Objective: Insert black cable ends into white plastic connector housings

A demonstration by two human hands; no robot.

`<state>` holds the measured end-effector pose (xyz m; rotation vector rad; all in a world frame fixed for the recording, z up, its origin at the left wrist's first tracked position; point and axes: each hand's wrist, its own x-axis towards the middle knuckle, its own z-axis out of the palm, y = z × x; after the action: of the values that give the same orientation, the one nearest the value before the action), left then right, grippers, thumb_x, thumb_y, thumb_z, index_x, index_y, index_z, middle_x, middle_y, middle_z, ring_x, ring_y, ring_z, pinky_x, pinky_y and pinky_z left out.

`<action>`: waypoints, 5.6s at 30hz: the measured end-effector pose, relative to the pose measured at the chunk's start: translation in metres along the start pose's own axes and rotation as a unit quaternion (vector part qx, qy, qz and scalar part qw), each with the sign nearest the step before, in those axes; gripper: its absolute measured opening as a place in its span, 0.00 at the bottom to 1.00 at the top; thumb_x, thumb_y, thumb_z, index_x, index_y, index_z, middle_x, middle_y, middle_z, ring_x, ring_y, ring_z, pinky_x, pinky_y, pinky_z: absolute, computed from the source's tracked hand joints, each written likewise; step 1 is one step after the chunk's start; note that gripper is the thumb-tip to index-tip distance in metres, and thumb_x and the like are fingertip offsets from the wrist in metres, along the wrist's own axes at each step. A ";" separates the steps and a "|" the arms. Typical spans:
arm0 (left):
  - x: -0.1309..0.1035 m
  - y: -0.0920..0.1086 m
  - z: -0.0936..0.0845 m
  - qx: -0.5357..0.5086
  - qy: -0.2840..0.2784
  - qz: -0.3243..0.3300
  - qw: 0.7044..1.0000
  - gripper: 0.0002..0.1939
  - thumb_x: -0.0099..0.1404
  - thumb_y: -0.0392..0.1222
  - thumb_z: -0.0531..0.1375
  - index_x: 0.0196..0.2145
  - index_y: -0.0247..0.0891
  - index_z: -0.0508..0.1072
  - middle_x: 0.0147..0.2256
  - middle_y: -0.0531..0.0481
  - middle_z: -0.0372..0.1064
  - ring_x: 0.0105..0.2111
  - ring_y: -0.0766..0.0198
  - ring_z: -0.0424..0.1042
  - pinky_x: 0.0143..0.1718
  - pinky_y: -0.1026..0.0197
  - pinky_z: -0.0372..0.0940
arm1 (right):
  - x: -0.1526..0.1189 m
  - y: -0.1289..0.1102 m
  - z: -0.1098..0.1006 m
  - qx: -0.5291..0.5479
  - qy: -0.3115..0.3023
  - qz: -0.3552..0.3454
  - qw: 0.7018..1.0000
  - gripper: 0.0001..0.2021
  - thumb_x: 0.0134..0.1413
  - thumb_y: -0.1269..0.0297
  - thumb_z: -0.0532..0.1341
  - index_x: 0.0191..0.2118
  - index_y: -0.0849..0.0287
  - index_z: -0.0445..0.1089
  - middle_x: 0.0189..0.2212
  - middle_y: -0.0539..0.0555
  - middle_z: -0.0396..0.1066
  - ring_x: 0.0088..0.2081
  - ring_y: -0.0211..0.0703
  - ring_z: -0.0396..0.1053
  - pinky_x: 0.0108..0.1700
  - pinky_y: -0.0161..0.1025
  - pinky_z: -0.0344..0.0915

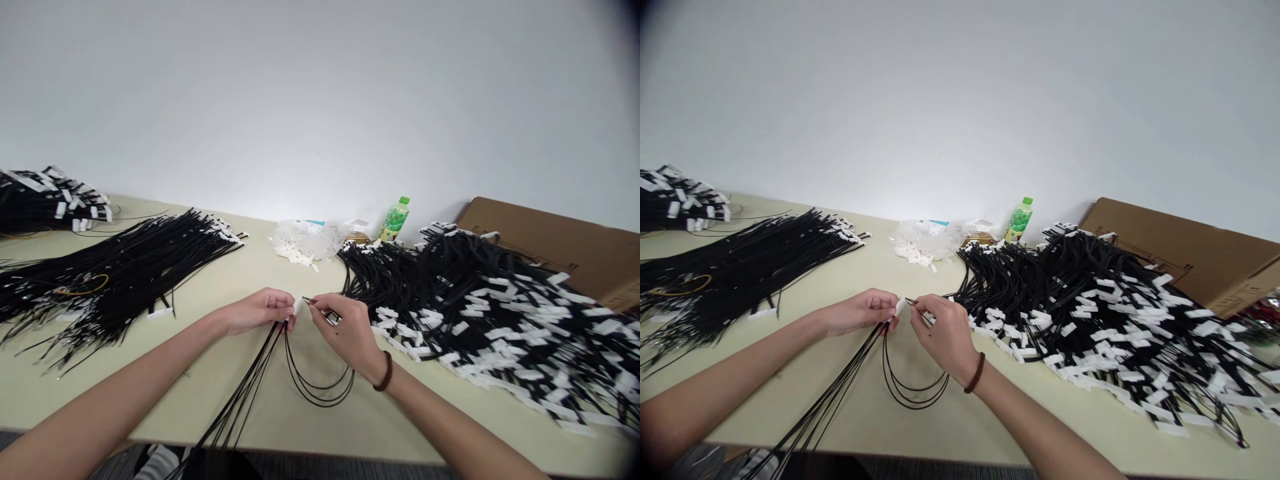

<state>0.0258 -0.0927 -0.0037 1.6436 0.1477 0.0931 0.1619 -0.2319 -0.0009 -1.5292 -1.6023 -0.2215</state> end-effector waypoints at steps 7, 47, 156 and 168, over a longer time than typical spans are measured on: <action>0.000 0.000 0.000 0.010 -0.003 0.004 1.000 0.12 0.58 0.46 0.56 0.29 0.32 0.66 0.26 0.50 0.67 0.25 0.70 0.63 0.28 0.66 0.55 | 0.001 0.001 0.000 -0.005 -0.001 -0.007 1.000 0.06 0.49 0.70 0.55 0.25 0.60 0.67 0.27 0.50 0.70 0.29 0.33 0.67 0.32 0.29 0.62; -0.004 0.003 -0.002 0.041 -0.024 -0.013 0.999 0.15 0.56 0.49 0.58 0.26 0.32 0.68 0.24 0.50 0.66 0.25 0.69 0.62 0.27 0.66 0.54 | 0.014 0.005 -0.007 0.171 -0.162 0.013 0.972 0.06 0.51 0.71 0.53 0.25 0.63 0.62 0.39 0.55 0.68 0.37 0.33 0.66 0.37 0.30 0.64; -0.007 0.003 -0.009 0.034 -0.045 -0.020 0.998 0.14 0.56 0.48 0.58 0.26 0.31 0.67 0.22 0.52 0.61 0.24 0.70 0.58 0.28 0.66 0.52 | 0.011 0.010 -0.005 0.048 -0.203 -0.129 0.969 0.11 0.51 0.73 0.51 0.40 0.59 0.66 0.38 0.54 0.69 0.34 0.33 0.67 0.38 0.30 0.62; -0.007 0.004 -0.008 0.031 -0.044 -0.021 0.998 0.14 0.56 0.48 0.58 0.26 0.31 0.68 0.22 0.52 0.62 0.24 0.69 0.59 0.28 0.66 0.52 | 0.010 0.009 -0.006 0.059 -0.200 -0.128 0.970 0.08 0.51 0.72 0.51 0.33 0.60 0.66 0.36 0.53 0.69 0.32 0.32 0.66 0.36 0.30 0.62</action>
<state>0.0179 -0.0857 0.0007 1.7021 0.1192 -0.0155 0.1739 -0.2262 0.0055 -1.3281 -2.0950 0.0475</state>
